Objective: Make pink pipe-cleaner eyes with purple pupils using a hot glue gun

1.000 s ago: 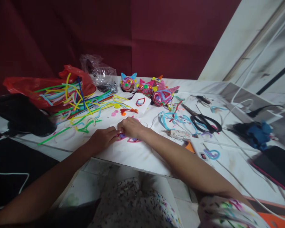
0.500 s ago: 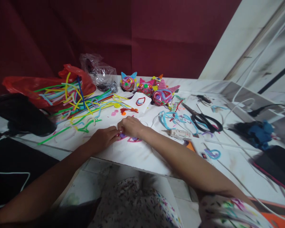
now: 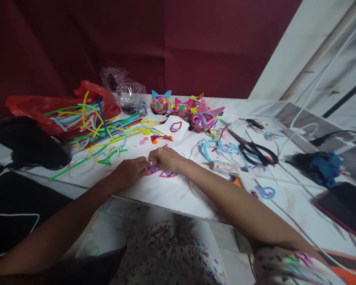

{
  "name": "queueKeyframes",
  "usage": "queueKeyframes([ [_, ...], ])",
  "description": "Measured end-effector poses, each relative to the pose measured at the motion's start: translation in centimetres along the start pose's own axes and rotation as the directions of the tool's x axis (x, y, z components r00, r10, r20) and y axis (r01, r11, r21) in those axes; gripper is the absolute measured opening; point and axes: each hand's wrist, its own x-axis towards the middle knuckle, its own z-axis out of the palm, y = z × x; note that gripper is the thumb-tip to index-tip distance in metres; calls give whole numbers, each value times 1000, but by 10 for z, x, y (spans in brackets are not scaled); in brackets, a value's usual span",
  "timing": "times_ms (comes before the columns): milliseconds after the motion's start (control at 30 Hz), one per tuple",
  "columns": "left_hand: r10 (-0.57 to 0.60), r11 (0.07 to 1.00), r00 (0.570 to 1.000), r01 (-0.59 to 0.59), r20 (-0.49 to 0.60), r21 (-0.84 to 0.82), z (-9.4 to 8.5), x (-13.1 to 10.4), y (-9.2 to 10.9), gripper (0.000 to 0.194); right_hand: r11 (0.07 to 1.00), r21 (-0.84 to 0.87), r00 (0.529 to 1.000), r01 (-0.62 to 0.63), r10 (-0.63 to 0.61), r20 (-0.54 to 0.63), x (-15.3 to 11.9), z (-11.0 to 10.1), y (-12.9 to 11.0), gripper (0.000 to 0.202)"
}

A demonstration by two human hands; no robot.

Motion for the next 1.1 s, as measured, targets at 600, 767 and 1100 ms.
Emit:
queueKeyframes([
  [600, 3, 1000, 999, -3, 37, -14, -3, 2, 1, 22, 978, -170, 993, -121, 121, -8, -5, 2, -13, 23],
  [767, 4, 992, 999, 1, 38, -128, 3, 6, -12, 21, 954, -262, 988, -148, 155, 3, -7, 3, -17, 24],
  [1100, -161, 965, 987, 160, 14, -208, 2, 4, -1, 13, 932, -308, 977, -190, 211, 35, -3, 2, -22, 24],
])
